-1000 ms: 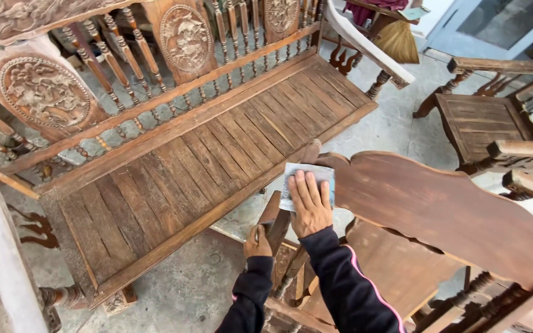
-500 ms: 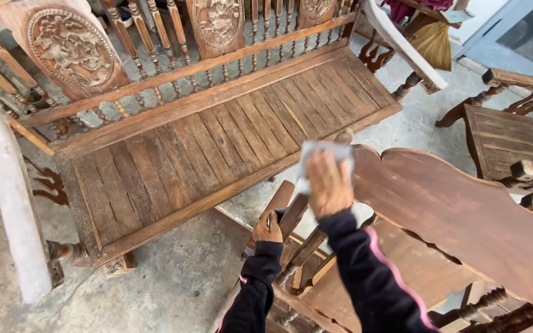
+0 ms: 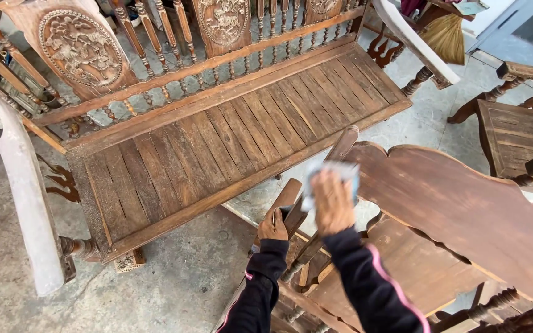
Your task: Sand a wooden chair manually using sheets of sandpaper.
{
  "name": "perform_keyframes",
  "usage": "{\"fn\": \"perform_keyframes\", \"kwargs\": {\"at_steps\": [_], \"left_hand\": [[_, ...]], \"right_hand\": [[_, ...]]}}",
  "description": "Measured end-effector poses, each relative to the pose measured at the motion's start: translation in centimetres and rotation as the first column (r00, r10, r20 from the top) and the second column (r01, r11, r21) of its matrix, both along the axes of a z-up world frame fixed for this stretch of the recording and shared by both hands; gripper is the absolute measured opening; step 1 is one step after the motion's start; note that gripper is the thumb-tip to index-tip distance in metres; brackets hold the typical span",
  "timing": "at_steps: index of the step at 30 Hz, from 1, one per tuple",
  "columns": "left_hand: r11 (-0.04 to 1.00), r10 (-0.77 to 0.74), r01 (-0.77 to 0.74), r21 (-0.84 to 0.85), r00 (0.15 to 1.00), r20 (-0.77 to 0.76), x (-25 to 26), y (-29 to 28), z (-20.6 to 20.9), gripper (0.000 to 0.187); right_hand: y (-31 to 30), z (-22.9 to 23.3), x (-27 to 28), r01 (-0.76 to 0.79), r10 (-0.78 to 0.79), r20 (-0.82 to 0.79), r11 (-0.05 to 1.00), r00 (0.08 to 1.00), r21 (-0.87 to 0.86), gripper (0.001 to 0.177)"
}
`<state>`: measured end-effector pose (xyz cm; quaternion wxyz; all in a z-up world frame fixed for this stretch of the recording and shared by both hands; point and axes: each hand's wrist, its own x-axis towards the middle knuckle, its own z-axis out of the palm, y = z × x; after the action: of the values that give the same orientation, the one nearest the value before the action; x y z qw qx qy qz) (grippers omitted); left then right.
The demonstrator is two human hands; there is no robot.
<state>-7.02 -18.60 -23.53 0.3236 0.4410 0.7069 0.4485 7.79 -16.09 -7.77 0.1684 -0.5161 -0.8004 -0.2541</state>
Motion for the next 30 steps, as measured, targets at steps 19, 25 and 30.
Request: {"fn": "perform_keyframes", "kwargs": {"at_steps": [19, 25, 30], "left_hand": [[0.977, 0.026, -0.014, 0.213, 0.998, -0.057, 0.2, 0.1, -4.3, 0.047], [0.979, 0.087, -0.061, 0.197, 0.988, -0.125, 0.5, 0.1, -2.2, 0.046], [0.988, 0.031, -0.015, 0.155, 0.994, -0.103, -0.5, -0.3, -1.7, 0.04]], "right_hand": [[-2.3, 0.4, 0.0, -0.129, 0.139, 0.138, 0.989, 0.981, -0.075, 0.062], [2.3, 8.1, 0.6, 0.112, -0.109, -0.114, 0.993, 0.988, 0.025, 0.059], [-4.4, -3.2, -1.3, 0.061, -0.05, 0.119, 0.994, 0.992, -0.094, 0.065]]}}
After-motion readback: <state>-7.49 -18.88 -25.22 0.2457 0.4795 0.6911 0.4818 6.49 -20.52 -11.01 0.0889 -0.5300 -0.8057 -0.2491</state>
